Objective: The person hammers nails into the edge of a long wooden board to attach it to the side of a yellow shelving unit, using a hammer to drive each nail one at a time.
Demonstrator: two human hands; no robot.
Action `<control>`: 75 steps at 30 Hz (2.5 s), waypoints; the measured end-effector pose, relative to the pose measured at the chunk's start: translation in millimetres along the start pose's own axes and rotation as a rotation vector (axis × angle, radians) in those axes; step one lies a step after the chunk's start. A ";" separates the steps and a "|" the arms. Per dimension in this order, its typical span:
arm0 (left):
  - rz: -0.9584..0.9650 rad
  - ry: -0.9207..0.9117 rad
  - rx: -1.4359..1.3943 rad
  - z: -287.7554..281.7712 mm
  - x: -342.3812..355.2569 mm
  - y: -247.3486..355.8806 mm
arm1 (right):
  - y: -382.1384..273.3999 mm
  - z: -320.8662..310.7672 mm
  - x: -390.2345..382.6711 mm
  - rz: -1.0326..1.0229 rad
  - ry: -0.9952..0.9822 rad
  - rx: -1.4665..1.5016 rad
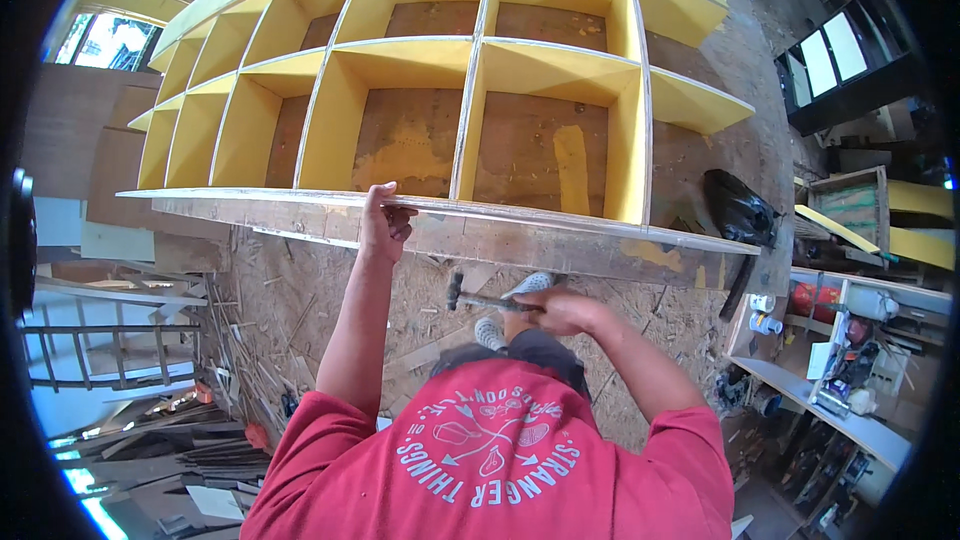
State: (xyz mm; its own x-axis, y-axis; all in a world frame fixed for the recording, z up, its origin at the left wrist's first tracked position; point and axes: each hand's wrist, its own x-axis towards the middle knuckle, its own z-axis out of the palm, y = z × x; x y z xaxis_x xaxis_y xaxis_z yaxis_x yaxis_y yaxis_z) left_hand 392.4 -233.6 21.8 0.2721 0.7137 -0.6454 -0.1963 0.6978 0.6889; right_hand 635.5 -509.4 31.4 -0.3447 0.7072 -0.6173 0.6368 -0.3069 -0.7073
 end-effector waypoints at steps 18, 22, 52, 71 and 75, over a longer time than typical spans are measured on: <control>0.004 0.040 0.126 -4.7 9.8 -2.3 | -2.7 -50.1 19.4 -0.009 -0.120 -0.111; 0.015 0.044 0.121 -1.8 9.0 -1.6 | 16.8 -39.7 21.2 -0.015 0.057 -0.166; 0.028 0.067 0.127 7.4 3.9 2.2 | 26.3 -60.4 28.3 -0.195 -0.157 -0.227; 0.011 0.077 0.119 1.2 5.9 2.9 | 16.6 -25.2 20.8 -0.231 -0.089 -0.136; 0.022 0.062 0.121 5.5 4.4 1.9 | 33.3 -28.6 32.0 -0.250 0.016 -0.078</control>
State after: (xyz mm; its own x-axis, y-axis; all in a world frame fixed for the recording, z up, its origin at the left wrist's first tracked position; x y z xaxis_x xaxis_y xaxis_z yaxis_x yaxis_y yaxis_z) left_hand 398.5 -229.4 22.1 0.2092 0.7339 -0.6463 -0.0851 0.6721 0.7356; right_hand 665.5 -478.7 -2.0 -0.4873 0.7652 -0.4208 0.5849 -0.0719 -0.8079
